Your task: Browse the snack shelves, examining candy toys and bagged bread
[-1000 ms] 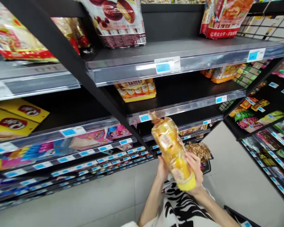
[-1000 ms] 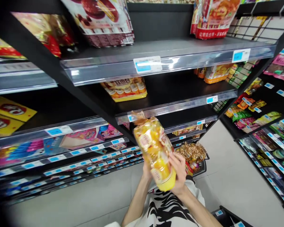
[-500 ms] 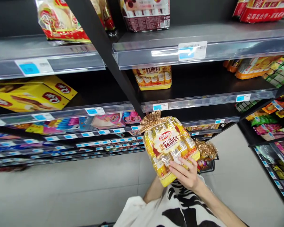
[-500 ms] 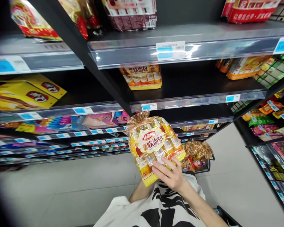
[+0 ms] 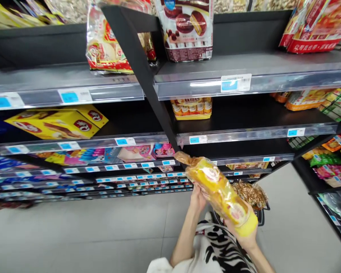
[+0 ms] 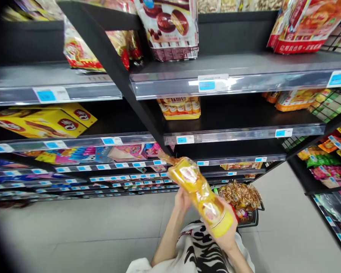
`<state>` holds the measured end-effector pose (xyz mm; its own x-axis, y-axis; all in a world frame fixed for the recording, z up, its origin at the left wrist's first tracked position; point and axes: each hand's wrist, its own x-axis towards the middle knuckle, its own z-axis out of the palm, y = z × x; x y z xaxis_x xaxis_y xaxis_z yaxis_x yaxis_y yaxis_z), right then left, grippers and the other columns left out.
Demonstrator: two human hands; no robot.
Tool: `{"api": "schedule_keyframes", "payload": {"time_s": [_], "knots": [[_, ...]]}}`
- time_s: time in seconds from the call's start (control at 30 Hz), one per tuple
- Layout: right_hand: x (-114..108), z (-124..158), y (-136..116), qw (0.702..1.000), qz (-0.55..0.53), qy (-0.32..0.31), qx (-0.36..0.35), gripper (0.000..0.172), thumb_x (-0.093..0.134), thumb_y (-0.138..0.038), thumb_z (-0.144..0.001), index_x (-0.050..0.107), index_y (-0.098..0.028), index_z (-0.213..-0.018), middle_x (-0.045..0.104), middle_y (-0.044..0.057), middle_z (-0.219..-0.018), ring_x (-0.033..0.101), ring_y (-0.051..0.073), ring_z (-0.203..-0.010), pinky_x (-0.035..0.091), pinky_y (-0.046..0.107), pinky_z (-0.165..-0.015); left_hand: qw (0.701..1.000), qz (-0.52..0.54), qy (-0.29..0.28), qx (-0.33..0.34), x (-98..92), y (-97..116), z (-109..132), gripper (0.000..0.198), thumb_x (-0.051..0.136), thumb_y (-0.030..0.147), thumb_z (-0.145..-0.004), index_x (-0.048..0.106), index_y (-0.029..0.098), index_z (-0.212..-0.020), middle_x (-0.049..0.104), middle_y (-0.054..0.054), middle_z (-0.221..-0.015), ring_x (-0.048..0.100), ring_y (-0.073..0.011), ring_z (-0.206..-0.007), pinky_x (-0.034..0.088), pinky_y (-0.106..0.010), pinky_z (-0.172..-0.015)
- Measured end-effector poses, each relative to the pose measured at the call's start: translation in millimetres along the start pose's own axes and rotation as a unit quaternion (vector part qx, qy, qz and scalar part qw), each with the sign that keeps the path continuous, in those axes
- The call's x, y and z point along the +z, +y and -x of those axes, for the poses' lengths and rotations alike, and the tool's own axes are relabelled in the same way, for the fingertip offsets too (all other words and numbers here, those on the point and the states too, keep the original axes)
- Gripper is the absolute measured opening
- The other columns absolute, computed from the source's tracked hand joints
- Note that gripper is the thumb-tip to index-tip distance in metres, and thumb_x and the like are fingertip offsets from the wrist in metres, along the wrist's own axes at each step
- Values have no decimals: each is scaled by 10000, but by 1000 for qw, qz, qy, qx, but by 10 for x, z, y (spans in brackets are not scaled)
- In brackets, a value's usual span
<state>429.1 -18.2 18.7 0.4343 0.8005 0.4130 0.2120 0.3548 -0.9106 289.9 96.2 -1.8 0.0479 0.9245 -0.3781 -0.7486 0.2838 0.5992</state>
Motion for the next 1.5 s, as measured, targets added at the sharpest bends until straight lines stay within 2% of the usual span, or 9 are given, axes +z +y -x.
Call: {"api": "schedule_keyframes", "payload": {"time_s": [0.1, 0.23, 0.4, 0.6, 0.8, 0.87, 1.03, 1.13, 1.5], "knots": [[-158, 138, 277, 988, -13, 9, 156, 580, 835, -468, -783, 663, -277, -1303, 757, 150, -1231, 734, 391, -1144, 567, 609, -1056, 999, -25, 19, 11, -135, 92, -77, 689, 1006, 450, -481, 717, 231, -1067, 787, -60, -1021, 749, -278, -929, 591, -408, -901], [-492, -20, 400, 956, -114, -100, 252, 814, 818, -595, -754, 543, -294, -1458, 661, 150, -1430, 545, 379, -1424, 466, 538, -1176, 987, -138, 4, 83, -234, 343, -5, 724, 955, 426, -605, 651, 245, -1237, 762, -74, -1174, 735, -310, -1089, 579, -426, -983], [-588, -397, 124, 917, -122, -264, 274, 876, 881, -496, -728, 483, -305, -1485, 623, 148, -1483, 607, 367, -1364, 506, 543, -1125, 934, -305, -132, 134, -98, 647, 118, 747, 874, 448, -742, 577, 209, -1385, 684, -129, -1355, 640, -352, -1290, 511, -459, -1115], [-287, -731, -215, 930, -110, -204, 285, 716, 946, -407, -657, 619, -226, -1268, 726, 151, -1320, 697, 371, -1218, 544, 538, -1080, 874, -416, -187, 167, 191, 725, 239, 711, 778, 479, -862, 520, 230, -1475, 592, -126, -1507, 556, -345, -1397, 444, -460, -1186], [-554, -1202, -436, 877, -188, -151, 416, 537, 932, -424, -661, 676, -254, -1101, 817, 91, -1068, 794, 354, -923, 642, 534, -871, 859, -410, -251, 178, 375, 877, 147, 479, 462, 512, -1048, 601, 203, -1386, 720, -136, -1332, 717, -312, -1176, 621, -414, -904], [-673, -1490, -547, 874, -182, -121, 434, 474, 907, -405, -695, 684, -254, -1085, 825, 94, -1029, 800, 346, -889, 650, 515, -851, 798, -475, -274, 249, 541, 973, 22, 398, 463, 448, -1058, 646, 203, -1313, 766, -120, -1204, 756, -282, -1030, 631, -401, -827], [-750, -2344, -835, 902, -157, -112, 387, 428, 830, -322, -756, 705, -174, -1138, 831, 128, -1020, 808, 329, -913, 650, 481, -925, 524, -616, -196, 555, 1200, 1130, -587, 235, 558, 284, -1010, 732, 183, -1131, 776, -123, -1074, 708, -302, -1037, 574, -450, -923], [-677, -2785, -908, 908, -146, -117, 374, 382, 789, -334, -800, 713, -143, -1121, 835, 133, -963, 810, 327, -916, 656, 485, -921, 436, -644, -177, 604, 1557, 1111, -966, 320, 506, 235, -1018, 691, 132, -1258, 749, -183, -1155, 665, -343, -1151, 522, -515, -1005], [-382, -4025, -587, 976, -41, -76, 199, 464, 898, -352, -695, 704, -160, -1070, 825, 103, -970, 791, 336, -976, 638, 528, -959, 424, -680, -112, 587, 1855, 930, -1378, 563, 468, 341, -1026, 492, 100, -1534, 439, -240, -1619, 374, -408, -1512, 239, -622, -1240]]}}
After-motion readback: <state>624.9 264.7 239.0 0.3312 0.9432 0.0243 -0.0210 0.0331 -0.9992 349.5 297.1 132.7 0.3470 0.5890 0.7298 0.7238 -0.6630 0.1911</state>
